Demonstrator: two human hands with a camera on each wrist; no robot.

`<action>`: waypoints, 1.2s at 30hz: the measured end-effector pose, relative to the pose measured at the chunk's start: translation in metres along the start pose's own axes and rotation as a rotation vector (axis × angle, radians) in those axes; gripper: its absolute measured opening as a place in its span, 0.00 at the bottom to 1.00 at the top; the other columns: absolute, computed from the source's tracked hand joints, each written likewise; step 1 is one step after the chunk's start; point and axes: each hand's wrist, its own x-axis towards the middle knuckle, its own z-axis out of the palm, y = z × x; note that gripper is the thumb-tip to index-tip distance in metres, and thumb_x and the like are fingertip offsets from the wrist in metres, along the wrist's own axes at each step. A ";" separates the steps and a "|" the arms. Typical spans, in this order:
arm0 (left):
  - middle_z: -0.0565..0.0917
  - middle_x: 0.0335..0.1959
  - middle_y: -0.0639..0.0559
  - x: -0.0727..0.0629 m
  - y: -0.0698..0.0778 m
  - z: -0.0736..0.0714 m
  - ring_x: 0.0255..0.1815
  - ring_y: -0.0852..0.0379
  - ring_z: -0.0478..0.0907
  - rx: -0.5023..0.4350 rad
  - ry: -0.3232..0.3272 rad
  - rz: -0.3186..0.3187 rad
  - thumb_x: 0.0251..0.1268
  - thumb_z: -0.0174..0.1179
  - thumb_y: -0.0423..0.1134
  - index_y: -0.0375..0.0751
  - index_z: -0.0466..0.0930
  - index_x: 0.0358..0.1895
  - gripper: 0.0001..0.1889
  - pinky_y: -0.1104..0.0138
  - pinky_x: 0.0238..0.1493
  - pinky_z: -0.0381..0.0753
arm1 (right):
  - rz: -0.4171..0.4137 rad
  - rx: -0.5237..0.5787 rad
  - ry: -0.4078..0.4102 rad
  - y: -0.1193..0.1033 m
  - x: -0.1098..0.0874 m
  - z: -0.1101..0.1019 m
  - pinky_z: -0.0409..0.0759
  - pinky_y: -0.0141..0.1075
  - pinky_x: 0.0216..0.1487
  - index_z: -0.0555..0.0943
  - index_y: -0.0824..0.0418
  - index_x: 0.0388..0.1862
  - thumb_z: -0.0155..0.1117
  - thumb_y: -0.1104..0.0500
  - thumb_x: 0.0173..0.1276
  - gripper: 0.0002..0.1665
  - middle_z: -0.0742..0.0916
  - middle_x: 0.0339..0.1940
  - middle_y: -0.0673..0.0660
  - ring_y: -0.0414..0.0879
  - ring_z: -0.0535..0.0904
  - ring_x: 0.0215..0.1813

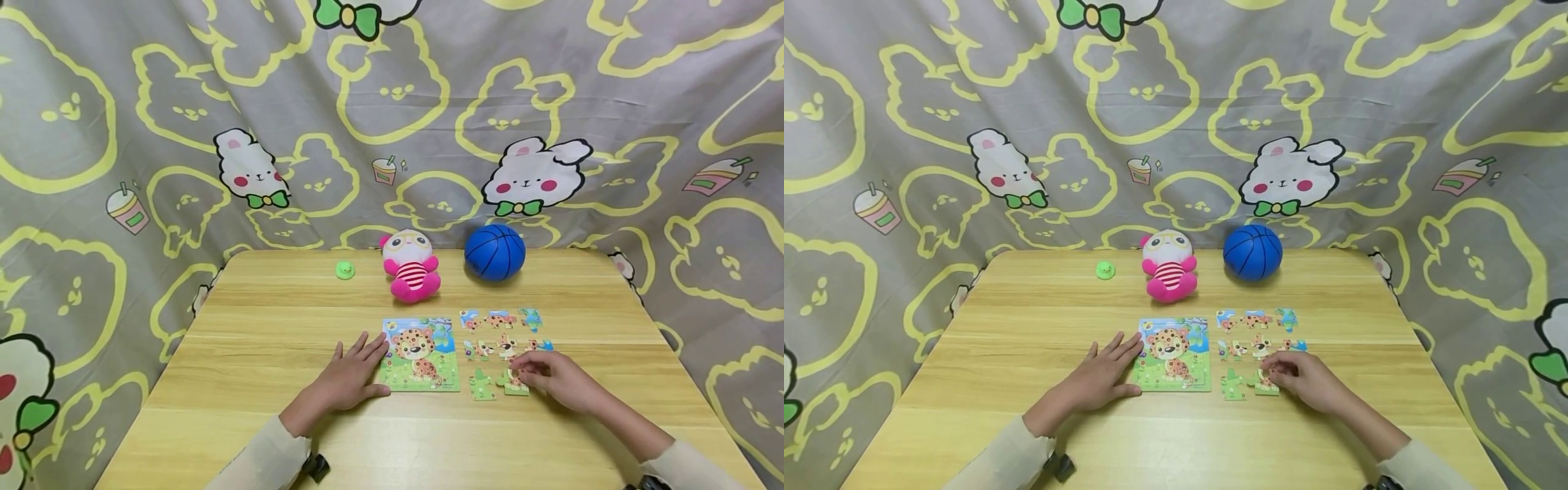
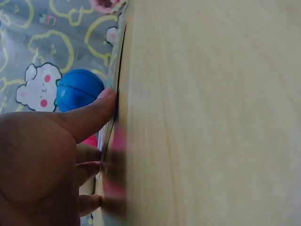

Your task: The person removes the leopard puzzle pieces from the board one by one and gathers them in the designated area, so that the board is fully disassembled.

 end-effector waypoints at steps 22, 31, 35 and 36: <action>0.50 0.86 0.54 0.001 -0.001 0.002 0.85 0.40 0.43 -0.003 0.008 -0.005 0.71 0.57 0.66 0.47 0.53 0.84 0.46 0.27 0.73 0.47 | -0.039 -0.099 0.070 0.009 -0.005 0.005 0.75 0.31 0.36 0.87 0.51 0.51 0.66 0.61 0.75 0.10 0.86 0.48 0.49 0.36 0.73 0.38; 0.50 0.86 0.53 0.000 -0.001 0.001 0.85 0.39 0.44 -0.004 0.015 0.001 0.71 0.58 0.65 0.46 0.54 0.84 0.46 0.26 0.72 0.48 | -0.011 -0.079 0.086 0.009 -0.004 0.005 0.73 0.32 0.33 0.87 0.54 0.52 0.68 0.61 0.73 0.11 0.85 0.45 0.49 0.37 0.71 0.35; 0.51 0.86 0.53 0.001 -0.001 0.001 0.85 0.39 0.44 -0.005 0.013 0.001 0.71 0.57 0.65 0.46 0.54 0.84 0.46 0.26 0.72 0.48 | 0.005 -0.069 0.089 0.008 -0.004 0.005 0.72 0.32 0.33 0.87 0.54 0.52 0.68 0.61 0.73 0.11 0.85 0.45 0.50 0.37 0.70 0.35; 0.50 0.86 0.53 0.001 -0.001 0.001 0.85 0.39 0.44 -0.006 0.012 0.000 0.71 0.57 0.65 0.46 0.54 0.84 0.46 0.26 0.72 0.48 | 0.006 -0.068 0.089 0.007 -0.004 0.005 0.71 0.32 0.33 0.87 0.55 0.52 0.68 0.61 0.73 0.11 0.85 0.44 0.51 0.37 0.70 0.34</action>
